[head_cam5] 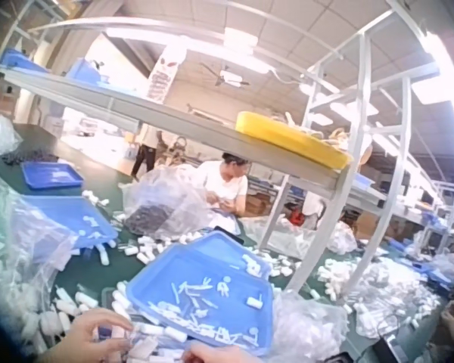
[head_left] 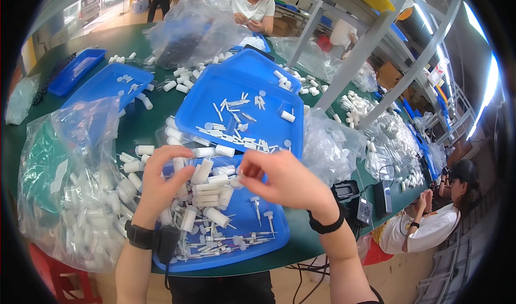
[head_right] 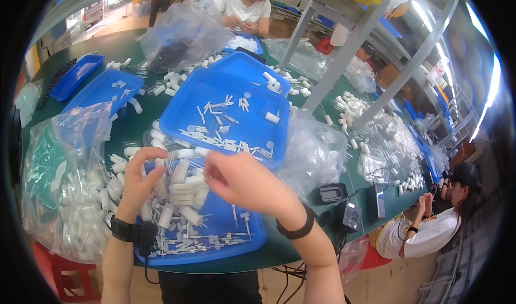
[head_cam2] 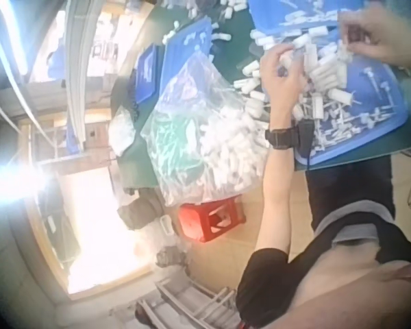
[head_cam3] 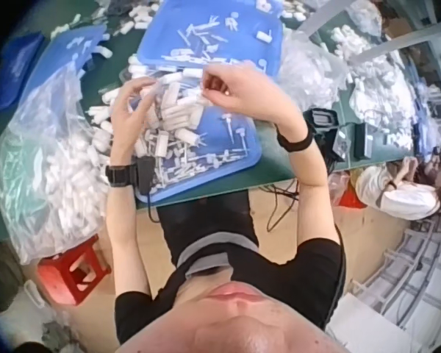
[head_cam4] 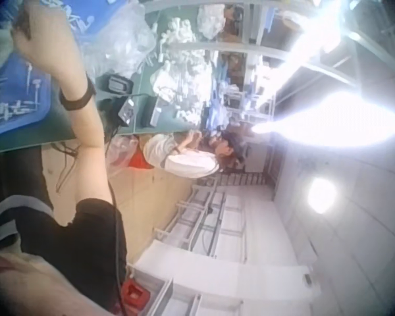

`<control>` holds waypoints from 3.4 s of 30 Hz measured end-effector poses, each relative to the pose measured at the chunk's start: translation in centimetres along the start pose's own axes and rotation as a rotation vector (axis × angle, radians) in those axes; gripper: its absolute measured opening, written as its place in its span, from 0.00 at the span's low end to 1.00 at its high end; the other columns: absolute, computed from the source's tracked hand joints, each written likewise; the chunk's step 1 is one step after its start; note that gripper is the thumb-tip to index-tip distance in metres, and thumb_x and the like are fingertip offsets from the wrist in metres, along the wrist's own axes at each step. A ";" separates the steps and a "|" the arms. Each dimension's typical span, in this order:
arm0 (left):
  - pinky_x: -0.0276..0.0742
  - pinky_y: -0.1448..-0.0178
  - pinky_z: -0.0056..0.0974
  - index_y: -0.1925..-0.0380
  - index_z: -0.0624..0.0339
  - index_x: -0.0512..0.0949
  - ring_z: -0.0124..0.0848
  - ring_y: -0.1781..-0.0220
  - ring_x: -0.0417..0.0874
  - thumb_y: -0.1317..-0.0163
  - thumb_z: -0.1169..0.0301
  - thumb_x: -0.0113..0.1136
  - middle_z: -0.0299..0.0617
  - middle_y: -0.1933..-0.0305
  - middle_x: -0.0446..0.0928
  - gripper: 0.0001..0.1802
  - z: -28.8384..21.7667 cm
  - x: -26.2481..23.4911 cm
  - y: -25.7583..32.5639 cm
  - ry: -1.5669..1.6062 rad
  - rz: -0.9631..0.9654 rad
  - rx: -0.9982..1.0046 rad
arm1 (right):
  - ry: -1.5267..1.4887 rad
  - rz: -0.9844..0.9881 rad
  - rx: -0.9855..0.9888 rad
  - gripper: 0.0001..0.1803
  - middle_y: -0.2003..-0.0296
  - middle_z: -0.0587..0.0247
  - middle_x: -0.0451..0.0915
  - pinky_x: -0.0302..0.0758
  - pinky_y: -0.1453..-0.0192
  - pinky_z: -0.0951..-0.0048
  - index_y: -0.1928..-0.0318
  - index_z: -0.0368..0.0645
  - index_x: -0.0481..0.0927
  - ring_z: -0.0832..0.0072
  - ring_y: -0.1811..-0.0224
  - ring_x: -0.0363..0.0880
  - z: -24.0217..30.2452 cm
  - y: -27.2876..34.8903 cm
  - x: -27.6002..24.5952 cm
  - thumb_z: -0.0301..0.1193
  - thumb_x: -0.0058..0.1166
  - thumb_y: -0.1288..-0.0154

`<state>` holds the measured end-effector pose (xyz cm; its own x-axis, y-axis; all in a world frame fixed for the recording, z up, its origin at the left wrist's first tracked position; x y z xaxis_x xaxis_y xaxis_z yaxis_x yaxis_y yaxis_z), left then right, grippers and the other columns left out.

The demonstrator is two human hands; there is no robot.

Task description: Assembling small white plastic sprayer or pump components by inserting a thin tube into a cap.

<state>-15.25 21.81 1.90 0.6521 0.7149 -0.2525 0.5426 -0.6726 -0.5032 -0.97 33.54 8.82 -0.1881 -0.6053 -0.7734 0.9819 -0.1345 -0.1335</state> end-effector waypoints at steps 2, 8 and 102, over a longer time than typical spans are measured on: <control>0.65 0.44 0.34 0.61 0.63 0.77 0.32 0.50 0.75 0.46 0.72 0.58 0.40 0.57 0.77 0.12 -0.6 0.8 -0.1 0.237 0.025 -0.048 | -0.159 -0.078 -0.023 0.05 0.75 0.63 0.79 0.75 0.70 0.77 0.67 0.39 0.72 0.76 0.71 0.80 1.5 -0.7 -1.1 0.26 0.54 0.40; 0.71 0.55 0.33 0.53 0.66 0.72 0.30 0.57 0.77 0.35 0.62 0.51 0.41 0.58 0.77 0.19 1.1 1.3 0.5 0.988 0.086 -0.185 | -0.551 -0.042 -0.110 0.06 0.73 0.63 0.79 0.75 0.67 0.78 0.64 0.36 0.71 0.80 0.68 0.79 2.8 -5.4 1.9 0.26 0.52 0.38; 0.74 0.53 0.30 0.61 0.68 0.79 0.25 0.59 0.79 0.47 0.78 0.62 0.42 0.62 0.80 0.12 -0.8 0.6 0.7 0.403 0.006 -0.092 | -0.172 -0.337 -0.165 0.22 0.64 0.60 0.83 0.77 0.60 0.78 0.55 0.40 0.81 0.76 0.66 0.81 0.3 -2.4 0.0 0.29 0.69 0.55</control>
<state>-14.01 21.59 2.05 0.8005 0.5912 0.0985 0.5715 -0.7035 -0.4225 -3.31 33.64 9.31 -0.4871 -0.6733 -0.5563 0.8527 -0.2288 -0.4697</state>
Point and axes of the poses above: each hand's wrist, its own y-axis away from the middle knuckle, its own x-axis out of the palm, z = x × y, the point moved 8 cm from there along -y, towards the middle knuckle
